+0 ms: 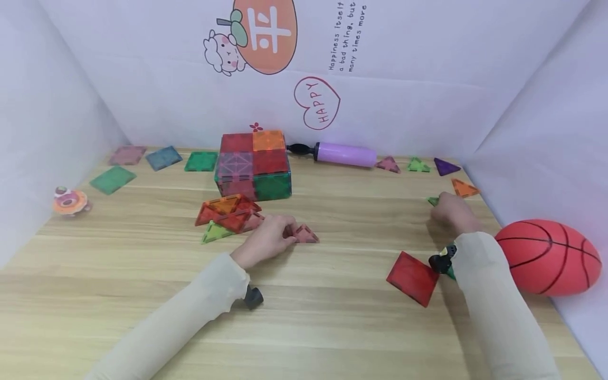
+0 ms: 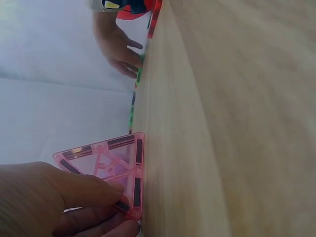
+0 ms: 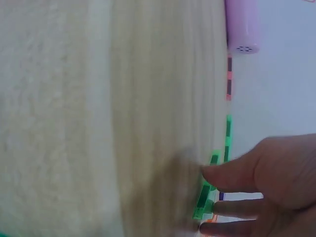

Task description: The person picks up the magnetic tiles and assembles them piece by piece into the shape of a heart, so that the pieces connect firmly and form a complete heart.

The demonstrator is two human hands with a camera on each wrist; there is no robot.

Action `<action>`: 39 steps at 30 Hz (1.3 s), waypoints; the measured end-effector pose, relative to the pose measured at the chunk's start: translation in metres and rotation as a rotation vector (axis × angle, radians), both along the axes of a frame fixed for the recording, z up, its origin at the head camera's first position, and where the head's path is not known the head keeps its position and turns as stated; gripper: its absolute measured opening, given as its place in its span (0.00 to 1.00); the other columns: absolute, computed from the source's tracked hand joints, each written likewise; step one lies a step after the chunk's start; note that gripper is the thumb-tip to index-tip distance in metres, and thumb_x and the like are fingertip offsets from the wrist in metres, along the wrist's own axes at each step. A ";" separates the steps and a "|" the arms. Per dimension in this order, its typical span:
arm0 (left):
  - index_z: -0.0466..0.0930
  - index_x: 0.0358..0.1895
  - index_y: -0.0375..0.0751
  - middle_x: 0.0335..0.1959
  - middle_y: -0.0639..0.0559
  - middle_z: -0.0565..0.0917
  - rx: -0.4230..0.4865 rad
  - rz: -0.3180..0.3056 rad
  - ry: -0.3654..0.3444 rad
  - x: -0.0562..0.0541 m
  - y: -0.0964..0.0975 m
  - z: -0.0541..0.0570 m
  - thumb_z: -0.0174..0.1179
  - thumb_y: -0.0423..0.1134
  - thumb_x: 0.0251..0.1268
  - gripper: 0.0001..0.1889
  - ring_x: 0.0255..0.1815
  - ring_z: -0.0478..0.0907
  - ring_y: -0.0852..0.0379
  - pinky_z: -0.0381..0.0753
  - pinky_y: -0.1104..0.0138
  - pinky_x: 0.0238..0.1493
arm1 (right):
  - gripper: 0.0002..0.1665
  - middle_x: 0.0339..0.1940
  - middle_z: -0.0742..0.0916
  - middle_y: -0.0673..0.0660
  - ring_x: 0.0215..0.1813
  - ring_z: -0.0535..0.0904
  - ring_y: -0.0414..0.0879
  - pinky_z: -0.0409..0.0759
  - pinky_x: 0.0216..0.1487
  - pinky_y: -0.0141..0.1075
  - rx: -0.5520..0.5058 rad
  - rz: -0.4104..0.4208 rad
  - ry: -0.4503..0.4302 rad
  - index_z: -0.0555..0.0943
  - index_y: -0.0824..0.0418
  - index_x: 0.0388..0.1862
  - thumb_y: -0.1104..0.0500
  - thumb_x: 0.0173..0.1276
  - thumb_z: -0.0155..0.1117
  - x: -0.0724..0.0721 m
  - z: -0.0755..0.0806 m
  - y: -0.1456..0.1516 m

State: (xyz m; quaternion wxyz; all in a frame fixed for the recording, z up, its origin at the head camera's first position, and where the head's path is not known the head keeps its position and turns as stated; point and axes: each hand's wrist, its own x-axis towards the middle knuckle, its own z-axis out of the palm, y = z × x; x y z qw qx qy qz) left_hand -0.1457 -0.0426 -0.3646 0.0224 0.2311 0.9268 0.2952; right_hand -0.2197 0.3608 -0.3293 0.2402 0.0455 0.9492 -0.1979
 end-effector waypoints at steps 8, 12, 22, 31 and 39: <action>0.80 0.30 0.41 0.25 0.51 0.81 0.023 0.007 0.030 0.000 0.000 -0.003 0.64 0.31 0.58 0.03 0.27 0.71 0.59 0.71 0.70 0.29 | 0.26 0.42 0.78 0.80 0.40 0.74 0.65 0.75 0.45 0.56 0.145 0.205 0.238 0.71 0.86 0.47 0.63 0.58 0.61 -0.016 -0.009 -0.007; 0.80 0.30 0.41 0.26 0.51 0.81 0.022 0.008 0.019 0.000 0.001 -0.002 0.64 0.31 0.58 0.03 0.27 0.72 0.59 0.71 0.70 0.29 | 0.32 0.45 0.79 0.80 0.46 0.75 0.71 0.74 0.50 0.58 0.135 0.253 0.290 0.74 0.82 0.47 0.56 0.55 0.69 -0.023 -0.013 -0.014; 0.81 0.32 0.38 0.26 0.51 0.81 0.021 0.001 0.011 -0.001 0.001 -0.003 0.64 0.31 0.58 0.02 0.28 0.72 0.58 0.72 0.70 0.30 | 0.26 0.44 0.78 0.72 0.46 0.72 0.63 0.70 0.49 0.55 -0.017 0.227 0.303 0.71 0.70 0.44 0.58 0.53 0.73 -0.019 -0.014 -0.059; 0.81 0.32 0.39 0.27 0.50 0.82 0.044 0.011 0.002 -0.001 0.001 -0.004 0.65 0.31 0.58 0.02 0.28 0.73 0.58 0.73 0.69 0.31 | 0.14 0.49 0.82 0.71 0.50 0.78 0.61 0.75 0.52 0.52 -0.212 0.302 0.430 0.79 0.70 0.48 0.68 0.62 0.61 -0.003 -0.008 -0.101; 0.81 0.32 0.40 0.27 0.50 0.82 0.033 0.020 -0.002 -0.001 0.001 -0.006 0.65 0.31 0.58 0.02 0.28 0.73 0.59 0.74 0.69 0.32 | 0.12 0.48 0.81 0.65 0.48 0.78 0.51 0.77 0.45 0.23 -0.556 0.280 0.407 0.78 0.70 0.47 0.71 0.64 0.60 0.025 -0.016 -0.139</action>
